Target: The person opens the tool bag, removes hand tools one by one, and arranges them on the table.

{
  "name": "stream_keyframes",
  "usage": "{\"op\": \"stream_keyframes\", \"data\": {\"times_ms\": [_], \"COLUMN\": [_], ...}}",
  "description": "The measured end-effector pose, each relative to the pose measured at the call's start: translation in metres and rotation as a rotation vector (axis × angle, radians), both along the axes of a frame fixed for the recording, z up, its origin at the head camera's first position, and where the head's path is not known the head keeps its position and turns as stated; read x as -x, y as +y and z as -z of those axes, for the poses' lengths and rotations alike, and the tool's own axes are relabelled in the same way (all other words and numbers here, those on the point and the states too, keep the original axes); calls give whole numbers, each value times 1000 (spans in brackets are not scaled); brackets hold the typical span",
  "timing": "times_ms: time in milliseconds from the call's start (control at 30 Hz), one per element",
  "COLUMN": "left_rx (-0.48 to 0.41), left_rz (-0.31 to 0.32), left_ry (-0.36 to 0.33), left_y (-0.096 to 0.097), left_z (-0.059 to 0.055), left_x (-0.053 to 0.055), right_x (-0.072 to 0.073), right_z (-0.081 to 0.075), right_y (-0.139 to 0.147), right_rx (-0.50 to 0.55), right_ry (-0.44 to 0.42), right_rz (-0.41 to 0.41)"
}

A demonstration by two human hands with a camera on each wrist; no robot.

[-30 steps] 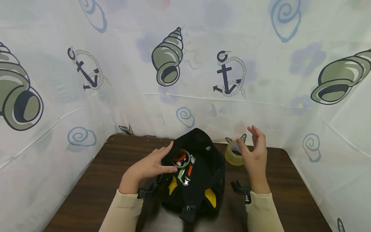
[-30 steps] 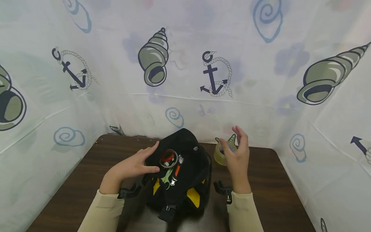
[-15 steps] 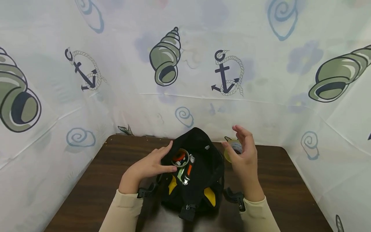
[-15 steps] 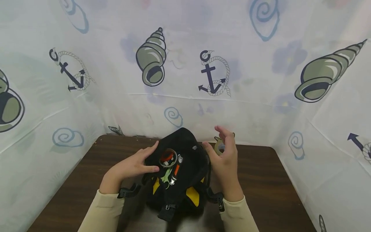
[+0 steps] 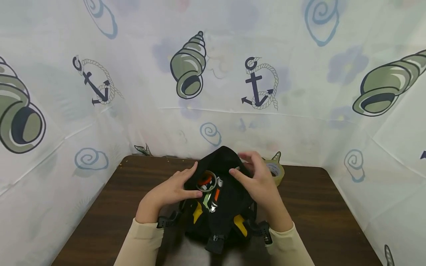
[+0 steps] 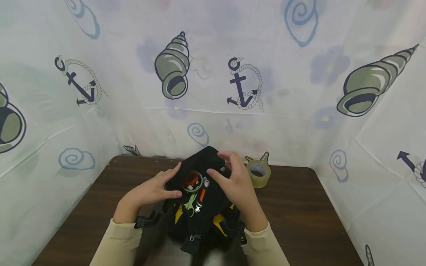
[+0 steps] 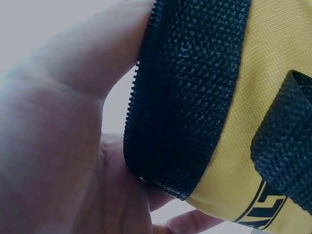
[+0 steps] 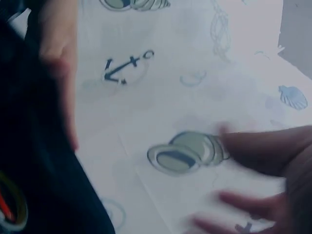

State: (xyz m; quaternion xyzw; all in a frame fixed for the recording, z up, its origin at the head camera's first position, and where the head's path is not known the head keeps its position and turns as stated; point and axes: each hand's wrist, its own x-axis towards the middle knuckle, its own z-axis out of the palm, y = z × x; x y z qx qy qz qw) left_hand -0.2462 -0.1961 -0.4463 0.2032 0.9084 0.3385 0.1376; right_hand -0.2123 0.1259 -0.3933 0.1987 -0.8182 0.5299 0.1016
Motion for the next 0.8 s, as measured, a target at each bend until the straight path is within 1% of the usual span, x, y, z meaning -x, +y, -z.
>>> {"op": "stream_keyframes", "data": {"times_ms": [67,133,167,233,433,533,633,700,800], "left_rx": [2,3,2,2,7,8,8,9,11], "left_rz": [-6,-5,-2,-3,7,12,12,12,16], "left_ry": [1,4,4,1,9,9,9,8,1], "left_y": [0,0,0,0,0,-1,-2,-2,-1], "left_z": [-1,-1,-2,-2,-4,-5,-5,-4,-3], "left_x": [0,-1,-1,-1,0,1,1,1,0], "right_x": [4,9,13,19,40,51,63,69,75], "right_z": [-5,-8,-9,-12,-15,-10,1,10,25], "right_y": [-9,-18,-22,-30,-54,-67,-79,-85,-90], "right_rx": [-96,-205,-249,-321,-571,-692,-742,-755,-716], "right_ry": [-145,-250,-287,-330,-353,-346,-345,-356,-377], "right_rz": [-48,-81,-93,-91,-33,-33,-51,-64,-80]}}
